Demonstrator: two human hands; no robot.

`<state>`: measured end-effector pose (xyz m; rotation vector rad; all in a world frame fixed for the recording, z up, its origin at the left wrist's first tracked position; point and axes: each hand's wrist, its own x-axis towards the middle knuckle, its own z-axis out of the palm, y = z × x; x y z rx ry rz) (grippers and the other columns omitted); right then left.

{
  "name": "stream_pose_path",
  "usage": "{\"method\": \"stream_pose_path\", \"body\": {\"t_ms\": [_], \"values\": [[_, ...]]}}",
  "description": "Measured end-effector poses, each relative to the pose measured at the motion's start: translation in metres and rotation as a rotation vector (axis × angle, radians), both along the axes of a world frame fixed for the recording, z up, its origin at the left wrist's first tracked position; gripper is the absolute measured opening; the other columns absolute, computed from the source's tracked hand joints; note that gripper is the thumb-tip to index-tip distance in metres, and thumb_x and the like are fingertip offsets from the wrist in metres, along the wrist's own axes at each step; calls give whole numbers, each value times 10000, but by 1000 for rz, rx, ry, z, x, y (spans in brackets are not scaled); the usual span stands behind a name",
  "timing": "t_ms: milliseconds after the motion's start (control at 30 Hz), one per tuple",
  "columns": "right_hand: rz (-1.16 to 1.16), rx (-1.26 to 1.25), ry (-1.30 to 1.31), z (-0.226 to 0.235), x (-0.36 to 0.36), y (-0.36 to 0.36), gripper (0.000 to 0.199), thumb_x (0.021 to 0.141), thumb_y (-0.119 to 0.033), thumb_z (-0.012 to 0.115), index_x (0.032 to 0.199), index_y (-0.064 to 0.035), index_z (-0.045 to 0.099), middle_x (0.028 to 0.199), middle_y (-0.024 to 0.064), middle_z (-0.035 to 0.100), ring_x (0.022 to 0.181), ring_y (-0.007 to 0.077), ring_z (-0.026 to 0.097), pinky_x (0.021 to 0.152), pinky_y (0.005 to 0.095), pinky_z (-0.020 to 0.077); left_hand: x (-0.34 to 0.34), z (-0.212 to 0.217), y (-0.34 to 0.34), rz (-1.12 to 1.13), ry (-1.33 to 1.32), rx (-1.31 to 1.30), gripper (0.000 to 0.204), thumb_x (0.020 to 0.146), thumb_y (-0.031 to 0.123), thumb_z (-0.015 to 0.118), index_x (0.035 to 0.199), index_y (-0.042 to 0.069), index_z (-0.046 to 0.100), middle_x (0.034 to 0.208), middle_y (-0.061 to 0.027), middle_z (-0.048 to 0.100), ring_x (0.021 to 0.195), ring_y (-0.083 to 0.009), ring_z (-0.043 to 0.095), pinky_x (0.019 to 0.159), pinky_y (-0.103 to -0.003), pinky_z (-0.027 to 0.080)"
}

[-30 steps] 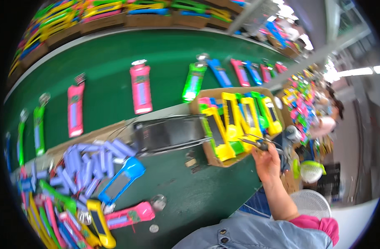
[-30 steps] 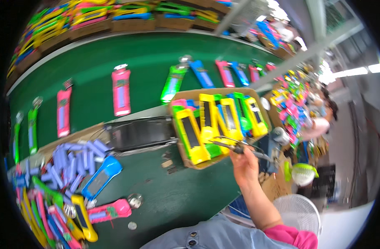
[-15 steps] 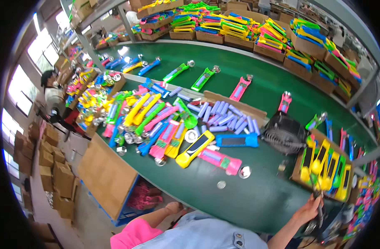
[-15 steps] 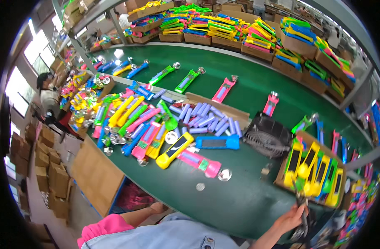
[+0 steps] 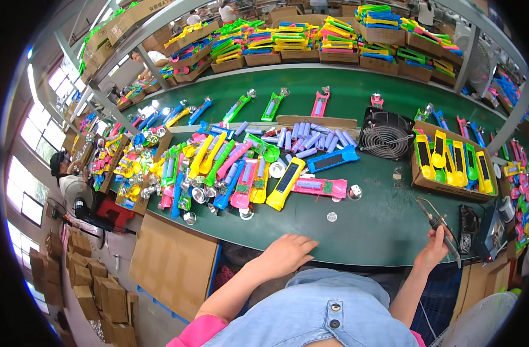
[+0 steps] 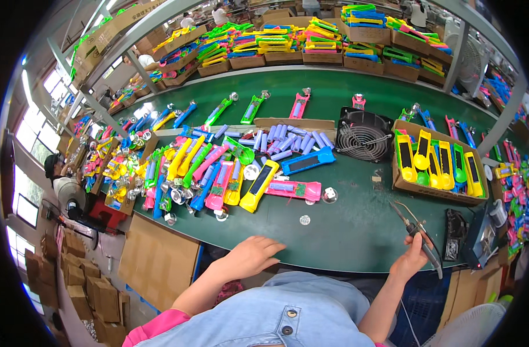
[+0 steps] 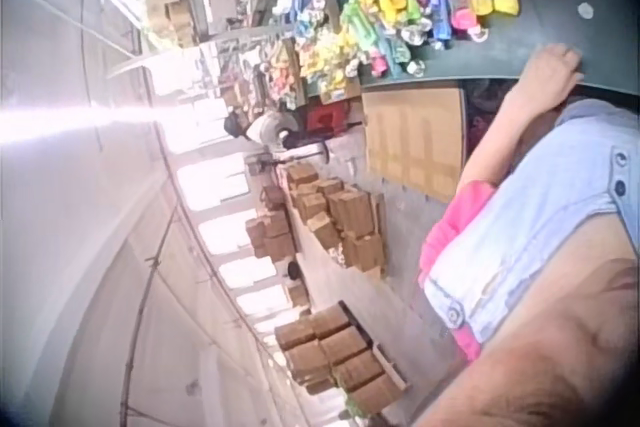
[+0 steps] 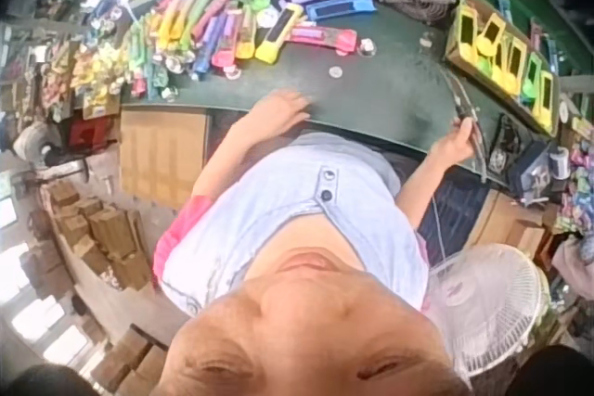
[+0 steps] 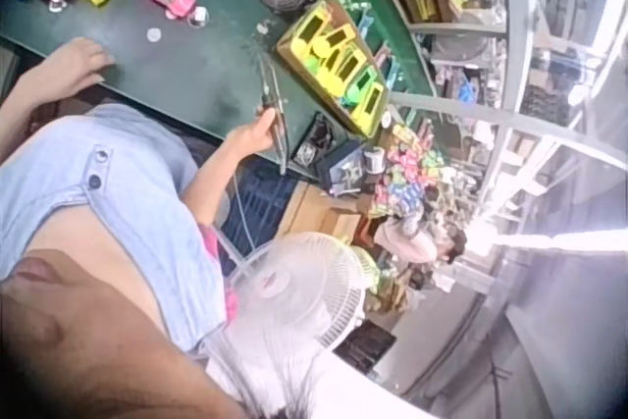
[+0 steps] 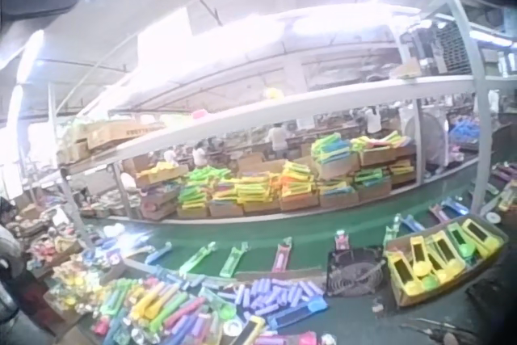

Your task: The person solders internal wiring and components into plastic flashlight casings using a soldering iron, fits the flashlight housing pieces together by hand, and places the assembled flashlights onto a conveyor belt.

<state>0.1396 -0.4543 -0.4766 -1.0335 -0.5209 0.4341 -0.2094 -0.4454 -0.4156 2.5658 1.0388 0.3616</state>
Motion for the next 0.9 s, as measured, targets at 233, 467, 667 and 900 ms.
{"method": "stream_pose_path", "body": {"t_ms": [233, 467, 667, 900], "values": [[-101, -99, -83, -2, 3, -6, 156, 835, -62, 538, 973, 8, 519, 849, 59, 550, 676, 95, 495, 604, 216, 396, -49, 108, 128, 153, 386, -208, 282, 772, 175, 571, 1011, 24, 568, 955, -148, 591, 870, -295, 570, 776, -367, 456], [-122, -144, -51, -3, -1, 13, 165, 842, -113, 552, 972, -14, 531, 803, 21, 538, 663, 76, 486, 603, 204, 379, -254, 31, 359, 462, 664, 248, 148, 656, 53, 574, 773, 84, 661, 777, -163, 620, 772, -323, 599, 699, -392, 485], [-221, -252, -99, -1, 4, 18, 161, 847, -146, 555, 969, -42, 541, 777, -7, 524, 658, 63, 477, 598, 192, 371, -275, -20, 382, 489, 967, 199, 540, 512, 94, 728, 1032, 130, 586, 1217, -149, 455, 1182, -280, 384, 960, -520, 291], [-221, -339, -110, -31, 45, 20, 200, 845, -176, 566, 995, -46, 538, 807, -14, 521, 692, 67, 491, 625, 190, 386, -303, -14, 408, 731, 680, -485, 717, 464, 151, 761, 1098, 39, 443, 1071, -195, 526, 966, -316, 542, 838, -385, 441]]}}
